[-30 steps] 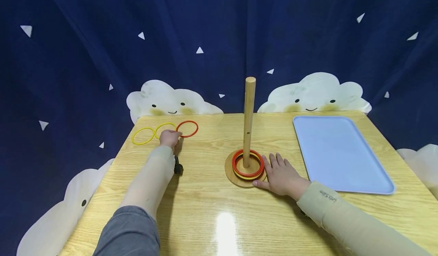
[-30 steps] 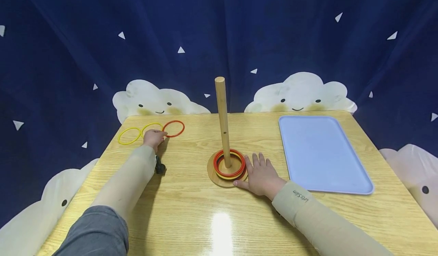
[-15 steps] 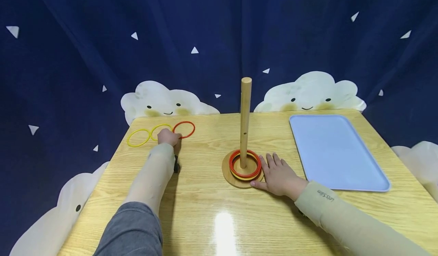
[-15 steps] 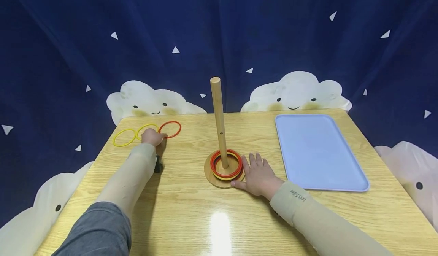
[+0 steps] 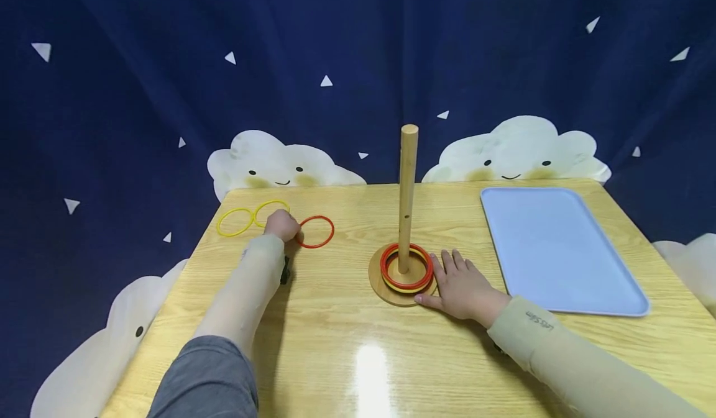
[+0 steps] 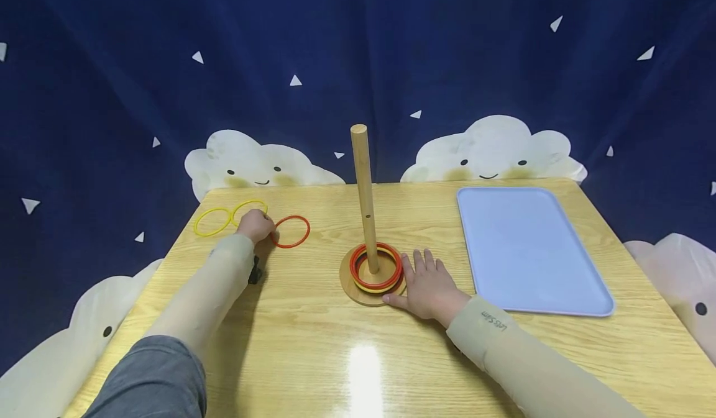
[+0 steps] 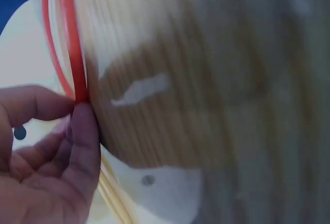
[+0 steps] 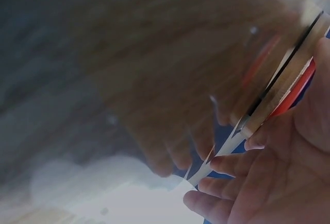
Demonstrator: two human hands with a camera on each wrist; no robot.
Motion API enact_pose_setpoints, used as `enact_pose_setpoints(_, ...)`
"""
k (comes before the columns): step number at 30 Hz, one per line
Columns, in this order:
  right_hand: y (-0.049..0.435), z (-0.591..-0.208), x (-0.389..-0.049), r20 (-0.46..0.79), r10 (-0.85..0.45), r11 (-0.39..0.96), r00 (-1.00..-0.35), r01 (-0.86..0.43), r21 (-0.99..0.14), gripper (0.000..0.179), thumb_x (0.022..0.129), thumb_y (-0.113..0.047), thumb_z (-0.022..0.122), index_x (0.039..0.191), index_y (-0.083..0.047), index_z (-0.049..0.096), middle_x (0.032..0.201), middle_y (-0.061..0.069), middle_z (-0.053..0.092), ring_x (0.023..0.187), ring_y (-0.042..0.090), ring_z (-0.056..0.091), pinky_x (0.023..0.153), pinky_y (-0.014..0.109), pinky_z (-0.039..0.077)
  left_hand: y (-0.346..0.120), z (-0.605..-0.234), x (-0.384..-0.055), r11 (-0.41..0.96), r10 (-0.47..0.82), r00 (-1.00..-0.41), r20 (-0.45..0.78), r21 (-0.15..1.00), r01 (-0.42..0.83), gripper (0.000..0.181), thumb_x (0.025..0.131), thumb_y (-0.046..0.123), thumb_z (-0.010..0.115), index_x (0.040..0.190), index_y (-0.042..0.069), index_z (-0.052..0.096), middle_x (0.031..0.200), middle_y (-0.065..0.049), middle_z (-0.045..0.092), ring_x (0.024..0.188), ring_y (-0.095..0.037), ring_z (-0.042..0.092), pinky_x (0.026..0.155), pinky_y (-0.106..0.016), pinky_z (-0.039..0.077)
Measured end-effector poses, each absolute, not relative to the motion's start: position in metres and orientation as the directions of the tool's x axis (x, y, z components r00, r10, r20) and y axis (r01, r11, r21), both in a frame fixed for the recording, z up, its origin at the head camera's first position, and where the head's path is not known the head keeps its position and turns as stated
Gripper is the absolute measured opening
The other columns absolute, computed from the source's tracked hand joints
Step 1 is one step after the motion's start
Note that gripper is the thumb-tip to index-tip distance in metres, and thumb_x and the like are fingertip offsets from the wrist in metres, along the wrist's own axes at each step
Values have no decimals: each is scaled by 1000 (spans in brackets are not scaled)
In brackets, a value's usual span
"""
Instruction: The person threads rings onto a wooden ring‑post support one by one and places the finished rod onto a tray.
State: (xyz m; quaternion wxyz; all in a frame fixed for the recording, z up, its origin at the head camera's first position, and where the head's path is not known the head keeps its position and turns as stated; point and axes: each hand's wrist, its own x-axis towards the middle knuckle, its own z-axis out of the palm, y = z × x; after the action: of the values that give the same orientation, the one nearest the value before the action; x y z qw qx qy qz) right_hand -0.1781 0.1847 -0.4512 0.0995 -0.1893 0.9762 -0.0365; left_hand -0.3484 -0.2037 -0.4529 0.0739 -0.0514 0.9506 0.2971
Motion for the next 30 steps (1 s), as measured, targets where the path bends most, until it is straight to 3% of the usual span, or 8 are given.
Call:
enact_pose_setpoints(4, 185, -452, -178, -172, -381, 923, -908, -365, -119, 98, 98, -67, 54, 155, 10, 32, 155, 40, 29, 144, 59, 26, 114, 67, 32, -213, -459, -344, 711, 10, -987, -162, 695, -107, 13, 96, 4, 59, 88, -2, 66, 82, -11, 64, 69, -16, 52, 64, -28, 45)
enact_pose_setpoints(7, 184, -453, -178, -181, -380, 924, -907, -362, -125, 99, 99, -67, 53, 156, 10, 31, 156, 40, 29, 144, 59, 25, 114, 67, 31, -221, -465, -341, 564, 4, -980, -198, 810, -162, 23, 98, 4, 62, 116, -9, 66, 107, -18, 69, 75, -12, 61, 69, -23, 52)
enact_pose_setpoints(10, 184, -453, -178, -184, -380, 924, -906, -361, -128, 100, 98, -68, 53, 156, 10, 30, 156, 40, 28, 144, 59, 25, 114, 67, 31, -226, -468, -339, 489, -12, -972, -233, 847, -209, 36, 96, 7, 68, 128, -9, 62, 118, -20, 66, 80, -12, 65, 75, -23, 55)
enact_pose_setpoints(13, 184, -453, -179, -187, -376, 926, -908, -358, -122, 99, 99, -67, 53, 156, 10, 30, 156, 40, 28, 145, 58, 24, 115, 67, 30, -225, -465, -338, 554, -2, -975, -224, 811, -187, 34, 93, 10, 74, 121, -6, 64, 108, -17, 68, 80, -15, 64, 75, -27, 55)
enact_pose_setpoints(18, 185, -451, -181, -176, -382, 923, -907, -366, -113, 99, 99, -68, 52, 156, 10, 30, 155, 41, 29, 144, 59, 25, 114, 67, 31, -209, -453, -340, 779, 0, -988, -152, 620, -95, 11, 82, 5, 77, 83, 4, 66, 74, -5, 62, 70, -20, 54, 62, -31, 47)
enact_pose_setpoints(24, 184, -449, -181, -189, -379, 925, -906, -362, -118, 100, 99, -68, 52, 156, 10, 30, 156, 41, 28, 144, 59, 25, 114, 67, 31, -191, -444, -340, 889, 50, -983, -176, 457, -37, 28, 77, 2, 68, 55, 12, 53, 57, -1, 42, 63, -21, 39, 56, -30, 36)
enact_pose_setpoints(27, 183, -448, -179, -196, -376, 926, -906, -358, -121, 99, 99, -67, 53, 156, 10, 30, 156, 40, 28, 144, 59, 25, 114, 67, 30, -189, -444, -336, 865, 77, -979, -187, 501, -28, 25, 88, 4, 64, 64, 9, 58, 63, -3, 50, 63, -20, 42, 58, -30, 38)
enact_pose_setpoints(30, 185, -449, -178, -196, -375, 926, -906, -357, -121, 99, 99, -67, 53, 156, 10, 30, 156, 41, 28, 144, 59, 25, 114, 68, 30, -187, -442, -333, 774, 92, -981, -171, 632, -37, 14, 96, 6, 62, 85, -1, 68, 76, -6, 59, 68, -19, 48, 61, -31, 44)
